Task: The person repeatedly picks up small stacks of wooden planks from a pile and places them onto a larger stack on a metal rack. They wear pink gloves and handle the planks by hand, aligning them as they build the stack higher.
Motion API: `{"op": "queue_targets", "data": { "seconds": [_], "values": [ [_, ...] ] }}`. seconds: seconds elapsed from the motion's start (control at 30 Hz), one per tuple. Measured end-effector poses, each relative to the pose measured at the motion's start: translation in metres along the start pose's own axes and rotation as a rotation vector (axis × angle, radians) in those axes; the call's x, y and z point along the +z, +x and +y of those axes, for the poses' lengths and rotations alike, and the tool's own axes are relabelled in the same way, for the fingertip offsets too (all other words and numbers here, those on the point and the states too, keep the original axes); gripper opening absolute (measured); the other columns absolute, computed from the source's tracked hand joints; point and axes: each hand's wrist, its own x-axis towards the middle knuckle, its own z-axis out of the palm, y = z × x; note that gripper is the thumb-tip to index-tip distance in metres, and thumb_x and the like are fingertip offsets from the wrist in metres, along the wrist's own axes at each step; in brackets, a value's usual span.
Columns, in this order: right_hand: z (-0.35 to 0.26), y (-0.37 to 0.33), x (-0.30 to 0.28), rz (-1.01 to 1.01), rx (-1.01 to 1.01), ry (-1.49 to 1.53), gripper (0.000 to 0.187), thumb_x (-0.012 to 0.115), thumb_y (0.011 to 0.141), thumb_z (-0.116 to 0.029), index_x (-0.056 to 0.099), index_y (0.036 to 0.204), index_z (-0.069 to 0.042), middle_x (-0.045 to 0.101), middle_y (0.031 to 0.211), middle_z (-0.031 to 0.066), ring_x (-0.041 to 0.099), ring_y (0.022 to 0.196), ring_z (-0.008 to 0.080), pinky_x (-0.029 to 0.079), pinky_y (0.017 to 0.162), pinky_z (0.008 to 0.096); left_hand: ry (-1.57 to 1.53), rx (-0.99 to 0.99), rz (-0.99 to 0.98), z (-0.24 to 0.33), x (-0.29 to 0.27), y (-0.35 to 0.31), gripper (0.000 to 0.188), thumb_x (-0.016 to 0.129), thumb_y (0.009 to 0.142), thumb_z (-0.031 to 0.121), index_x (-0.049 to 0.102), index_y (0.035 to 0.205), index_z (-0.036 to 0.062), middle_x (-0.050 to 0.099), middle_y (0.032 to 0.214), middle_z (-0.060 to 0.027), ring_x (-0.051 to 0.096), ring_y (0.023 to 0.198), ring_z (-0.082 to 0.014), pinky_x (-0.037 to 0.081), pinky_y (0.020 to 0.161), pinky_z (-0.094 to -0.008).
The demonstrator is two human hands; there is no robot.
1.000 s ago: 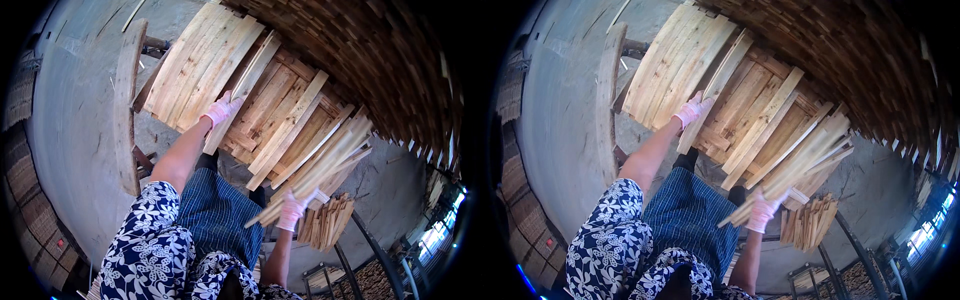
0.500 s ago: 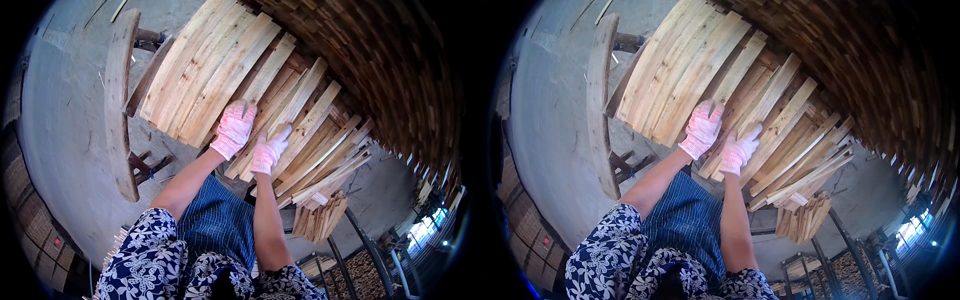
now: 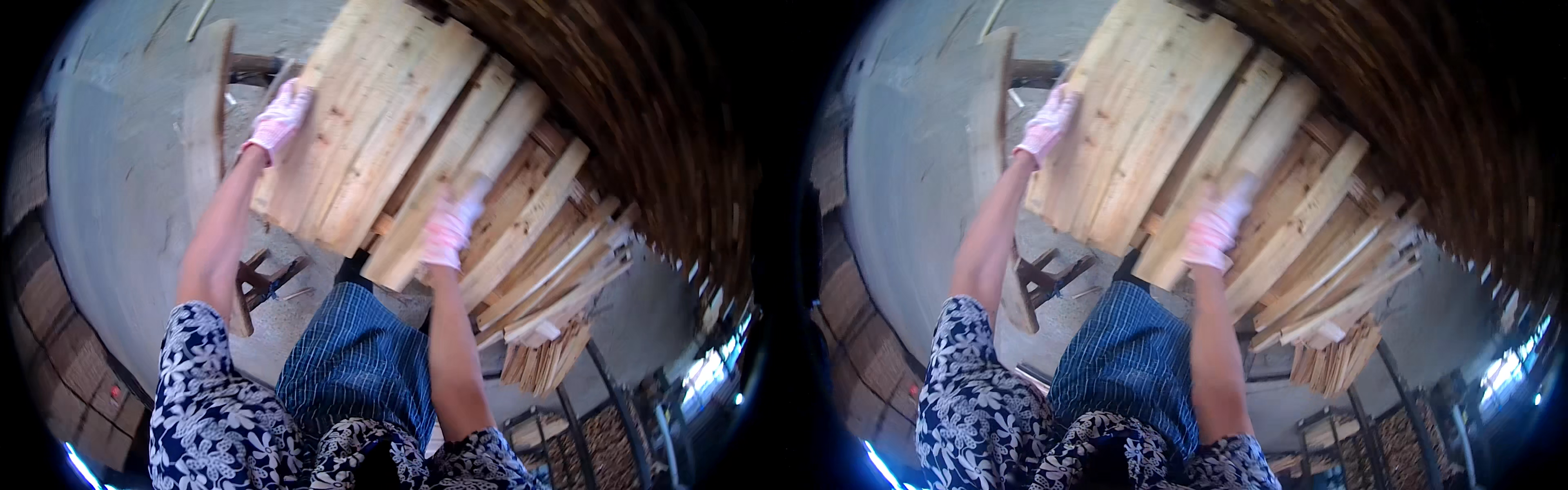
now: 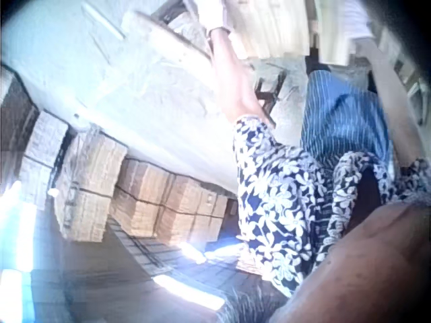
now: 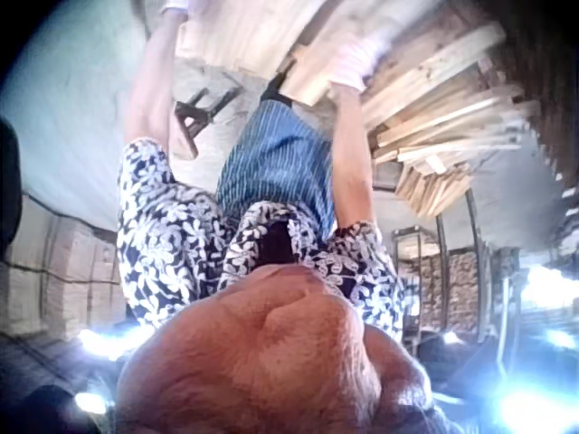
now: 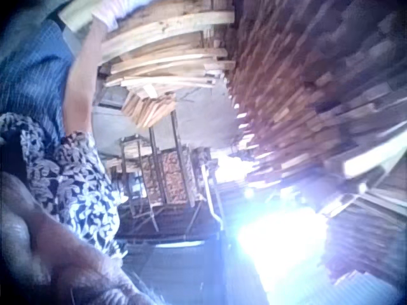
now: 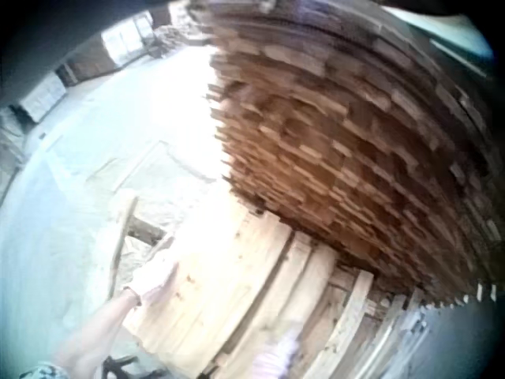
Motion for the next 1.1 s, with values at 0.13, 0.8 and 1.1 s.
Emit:
{"op": "queue_targets", "data": {
  "seconds": [0.13,0.8,1.1],
  "values": [
    [-0.042,-0.01,0.053,-0.002,0.022,0.037,0.084,0.061,0.097,-0.028,0.008,0.159,-0.005,0.038,0.14,0.0372,0.058,0.112,0.0516,0.052,0.092,0.0537,-0.025,0.149,0.143,-0.039,0.0,0.025,0.069,0.034,0.105,0.059,0.04,0.148,0.0057,0.052,0.143,-0.0283,0.048,0.136,-0.0431,0.038,0.112,-0.045],
    [0.272,0.055,-0.181,0.289,0.399,0.372,0.082,0.059,0.097,-0.031,0.016,0.16,-0.001,0.03,0.162,0.0232,0.033,0.147,0.0347,0.024,0.121,0.039,-0.061,0.384,-0.042,0.238,0.239,-0.155,0.061,0.067,0.089,0.026,0.039,0.14,0.0069,0.061,0.116,-0.0279,0.058,0.107,-0.0486,0.048,0.094,-0.0557],
    [0.266,0.061,-0.23,0.237,0.384,0.439,0.086,0.071,0.088,-0.015,0.022,0.159,-0.011,0.047,0.15,0.0213,0.051,0.132,0.034,0.037,0.112,0.0388,0.047,0.34,-0.061,0.236,0.279,-0.217,0.086,0.063,0.088,0.011,0.018,0.161,0.0149,0.044,0.136,-0.0286,0.056,0.116,-0.0463,0.049,0.098,-0.0481]
  ]
}}
